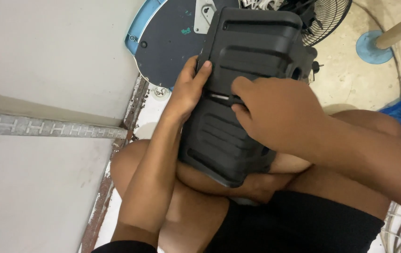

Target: The person sits on the floor holding a black plastic housing on their lap and uses a screwdriver to unscrew and remove screws from its sides, repositioning the housing repeatedly to reach different screws and working the screws loose by hand.

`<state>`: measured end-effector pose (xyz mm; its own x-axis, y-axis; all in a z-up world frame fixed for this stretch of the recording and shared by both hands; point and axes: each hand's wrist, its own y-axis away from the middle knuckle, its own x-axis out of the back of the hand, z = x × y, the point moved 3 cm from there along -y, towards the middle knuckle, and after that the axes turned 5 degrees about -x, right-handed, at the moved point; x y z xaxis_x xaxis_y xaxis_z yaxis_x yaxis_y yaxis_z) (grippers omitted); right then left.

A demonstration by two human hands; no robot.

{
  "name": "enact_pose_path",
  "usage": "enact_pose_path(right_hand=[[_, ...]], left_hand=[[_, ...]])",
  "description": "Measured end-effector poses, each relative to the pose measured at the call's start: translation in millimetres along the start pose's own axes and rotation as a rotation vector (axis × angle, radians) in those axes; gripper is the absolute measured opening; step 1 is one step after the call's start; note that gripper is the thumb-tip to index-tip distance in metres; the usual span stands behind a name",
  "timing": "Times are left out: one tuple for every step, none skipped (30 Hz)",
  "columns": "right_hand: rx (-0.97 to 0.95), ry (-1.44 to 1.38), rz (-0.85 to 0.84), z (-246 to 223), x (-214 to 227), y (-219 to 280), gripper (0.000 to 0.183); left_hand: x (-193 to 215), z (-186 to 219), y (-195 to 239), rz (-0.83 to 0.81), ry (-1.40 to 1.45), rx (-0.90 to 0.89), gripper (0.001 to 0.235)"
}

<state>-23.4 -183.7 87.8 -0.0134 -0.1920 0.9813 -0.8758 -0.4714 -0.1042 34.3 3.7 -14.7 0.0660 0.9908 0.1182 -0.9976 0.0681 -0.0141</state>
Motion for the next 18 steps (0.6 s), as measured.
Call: enact_pose_path(right_hand=[[0.001,-0.003,-0.001,1,4,4,0.017],[-0.046,-0.011,-0.038,4,8,8,0.017],[-0.093,-0.019,-0.075,7,11,12,0.02],[-0.092,-0.021,-0.075,10,15,16,0.02],[-0.17,-0.086,-0.103,16,18,20,0.025],[-0.249,-0.153,-0.132,21,21,24,0.03],[-0.247,-0.155,-0.135,24,21,28,0.03],[-0.359,-0.242,-0.178,30,20,32,0.03],[-0.47,-0.329,-0.223,37,19,37,0.031],[-0.47,-0.332,-0.225,38,16,42,0.031],[-0.537,-0.411,-0.231,41,13,49,0.031],[-0.6,-0.49,-0.235,44,10,54,0.031],[-0.597,-0.493,-0.235,44,7,59,0.031],[-0.663,-0.612,-0.222,46,2,65,0.031],[-0.729,-0.731,-0.21,46,-3,71,0.032],[-0.729,-0.735,-0.211,45,-6,74,0.032],[-0.745,-0.766,-0.211,44,-8,77,0.034],[-0.76,-0.795,-0.209,44,-10,81,0.036]], left_hand=[[1,-1,-1,0.001,-0.002,0.003,0.052],[1,-2,-2,0.001,-0.021,-0.007,0.052],[2,-3,-3,0.001,-0.04,-0.017,0.053],[3,-10,-8,0.002,-0.041,-0.016,0.053],[4,-18,-12,-0.007,0.007,-0.013,0.059],[6,-26,-16,-0.016,0.055,-0.009,0.066],[7,-30,-18,-0.014,0.053,-0.006,0.066],[7,-34,-22,-0.017,0.081,0.012,0.063],[6,-38,-26,-0.021,0.109,0.031,0.061],[8,-47,-31,-0.021,0.107,0.034,0.061],[10,-56,-35,-0.001,0.101,0.054,0.065],[13,-64,-41,0.021,0.093,0.07,0.07],[12,-62,-41,0.023,0.09,0.07,0.07],[11,-60,-41,-0.003,0.126,0.044,0.061],[10,-57,-40,-0.029,0.161,0.018,0.052],[11,-58,-40,-0.029,0.157,0.02,0.052],[12,-59,-40,-0.005,0.124,0.045,0.057],[13,-59,-39,0.02,0.091,0.068,0.063]])
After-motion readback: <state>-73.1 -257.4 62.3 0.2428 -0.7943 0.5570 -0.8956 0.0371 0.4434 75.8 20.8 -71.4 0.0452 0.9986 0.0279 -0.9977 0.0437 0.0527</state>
